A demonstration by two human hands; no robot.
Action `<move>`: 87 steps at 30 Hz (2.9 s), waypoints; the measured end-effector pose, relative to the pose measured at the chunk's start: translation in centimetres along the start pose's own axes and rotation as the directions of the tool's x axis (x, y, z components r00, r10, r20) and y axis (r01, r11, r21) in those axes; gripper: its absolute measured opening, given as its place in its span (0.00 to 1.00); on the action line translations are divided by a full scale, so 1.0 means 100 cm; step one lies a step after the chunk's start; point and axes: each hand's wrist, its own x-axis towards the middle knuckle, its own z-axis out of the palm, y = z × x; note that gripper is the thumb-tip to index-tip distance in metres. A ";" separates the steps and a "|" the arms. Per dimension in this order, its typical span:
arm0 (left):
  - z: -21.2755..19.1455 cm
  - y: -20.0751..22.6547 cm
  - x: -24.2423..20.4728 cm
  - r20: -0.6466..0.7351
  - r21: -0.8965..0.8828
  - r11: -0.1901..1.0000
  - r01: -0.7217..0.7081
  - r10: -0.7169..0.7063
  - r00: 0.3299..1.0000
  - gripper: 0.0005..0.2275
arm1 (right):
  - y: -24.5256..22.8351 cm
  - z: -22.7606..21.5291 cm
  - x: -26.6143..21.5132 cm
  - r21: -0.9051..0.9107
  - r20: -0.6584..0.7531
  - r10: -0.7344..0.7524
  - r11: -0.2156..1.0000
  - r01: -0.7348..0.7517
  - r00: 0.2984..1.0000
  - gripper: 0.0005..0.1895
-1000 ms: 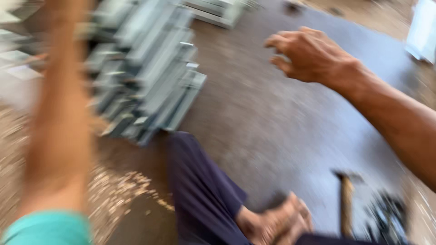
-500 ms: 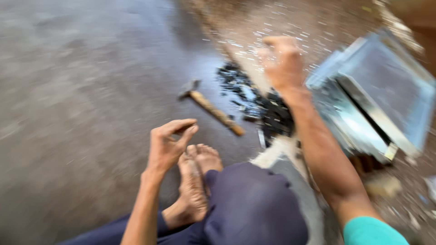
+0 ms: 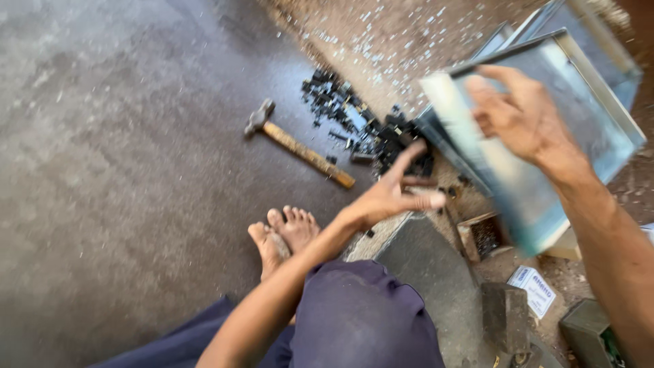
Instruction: The person sits on the floor and assembles metal frames by attaching black plastic clips to the corners. They use a hammer to secure the clips into place, repeatedly picking up frames, positioning the clips, and striking them with the hammer.
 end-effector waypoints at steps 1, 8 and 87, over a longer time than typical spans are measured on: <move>-0.002 -0.003 0.001 -0.029 -0.109 0.990 -0.094 0.092 0.995 0.50 | -0.019 0.011 -0.005 0.195 0.150 -0.143 0.974 0.113 0.978 0.38; -0.080 0.055 -0.059 -0.668 -0.178 0.907 -0.383 0.174 0.723 0.40 | -0.064 0.032 -0.021 -0.426 0.317 -0.088 0.876 0.224 0.944 0.34; -0.284 -0.082 -0.202 -0.755 0.651 0.393 0.650 0.424 0.500 0.15 | 0.062 0.253 0.132 -0.283 0.063 -0.676 0.694 0.662 0.734 0.20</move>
